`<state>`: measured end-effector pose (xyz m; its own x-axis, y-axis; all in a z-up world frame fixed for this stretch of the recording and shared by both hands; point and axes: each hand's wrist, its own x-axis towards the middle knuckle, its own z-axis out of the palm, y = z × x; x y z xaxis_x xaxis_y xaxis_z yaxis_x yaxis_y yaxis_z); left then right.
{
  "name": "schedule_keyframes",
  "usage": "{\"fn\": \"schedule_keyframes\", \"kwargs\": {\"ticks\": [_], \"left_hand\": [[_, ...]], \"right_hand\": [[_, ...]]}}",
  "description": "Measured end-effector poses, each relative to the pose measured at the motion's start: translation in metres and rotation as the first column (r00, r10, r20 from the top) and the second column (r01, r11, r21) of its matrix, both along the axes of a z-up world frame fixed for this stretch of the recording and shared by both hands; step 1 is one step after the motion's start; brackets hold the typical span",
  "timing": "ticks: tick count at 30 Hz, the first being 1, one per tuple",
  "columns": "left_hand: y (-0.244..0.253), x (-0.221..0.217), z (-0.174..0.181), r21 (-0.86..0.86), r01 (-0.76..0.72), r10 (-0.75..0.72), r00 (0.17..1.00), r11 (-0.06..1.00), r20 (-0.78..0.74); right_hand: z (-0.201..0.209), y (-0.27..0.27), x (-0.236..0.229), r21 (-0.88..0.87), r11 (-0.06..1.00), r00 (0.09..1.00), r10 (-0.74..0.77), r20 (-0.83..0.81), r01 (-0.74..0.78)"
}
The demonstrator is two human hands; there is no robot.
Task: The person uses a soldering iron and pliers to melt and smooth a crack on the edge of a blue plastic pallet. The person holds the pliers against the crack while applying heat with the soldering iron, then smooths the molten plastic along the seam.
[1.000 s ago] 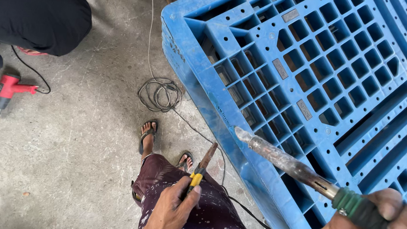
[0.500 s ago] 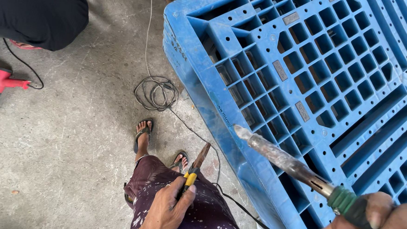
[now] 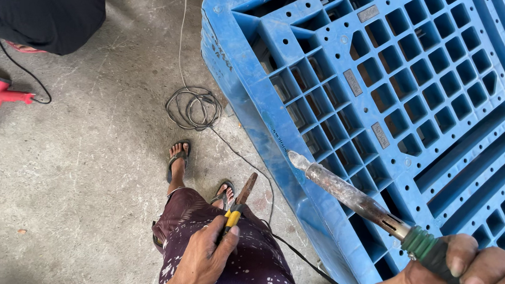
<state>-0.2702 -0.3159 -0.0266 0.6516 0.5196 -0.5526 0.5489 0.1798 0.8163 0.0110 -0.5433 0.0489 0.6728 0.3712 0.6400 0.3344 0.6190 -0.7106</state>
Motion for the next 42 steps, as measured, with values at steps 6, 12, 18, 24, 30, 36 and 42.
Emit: {"fn": "schedule_keyframes", "kwargs": {"ticks": [6,12,18,24,30,36,42], "left_hand": [[0.004,0.006,0.008,-0.046,-0.033,0.032,0.999,0.998,-0.031],[0.024,0.012,0.025,-0.004,-0.051,0.052,0.996,0.999,0.076],[0.057,0.017,0.035,0.147,0.034,-0.050,0.993,0.989,0.107],[0.082,0.026,0.039,0.148,0.174,-0.200,0.964,0.973,0.176],[0.094,0.033,0.035,0.159,0.250,-0.270,0.955,0.955,0.122],[0.097,0.033,0.031,0.224,0.225,-0.269,0.943,0.948,0.194],[0.096,0.032,0.033,0.185,0.228,-0.266,0.939,0.956,0.219]], "right_hand": [[0.014,0.012,-0.012,0.014,1.000,0.995,0.011,-0.097,-0.010],[0.009,0.014,-0.010,0.027,1.000,0.997,-0.003,-0.079,0.005],[0.000,0.003,-0.008,0.033,0.996,0.995,-0.079,-0.054,0.081],[-0.001,-0.005,-0.013,0.025,0.984,0.984,-0.178,-0.026,0.179],[-0.009,-0.017,-0.022,0.011,0.975,0.975,-0.223,-0.020,0.224],[-0.008,-0.020,-0.017,-0.008,0.975,0.975,-0.221,0.000,0.221],[-0.003,-0.008,-0.016,0.008,0.974,0.972,-0.227,-0.052,0.228]]}}
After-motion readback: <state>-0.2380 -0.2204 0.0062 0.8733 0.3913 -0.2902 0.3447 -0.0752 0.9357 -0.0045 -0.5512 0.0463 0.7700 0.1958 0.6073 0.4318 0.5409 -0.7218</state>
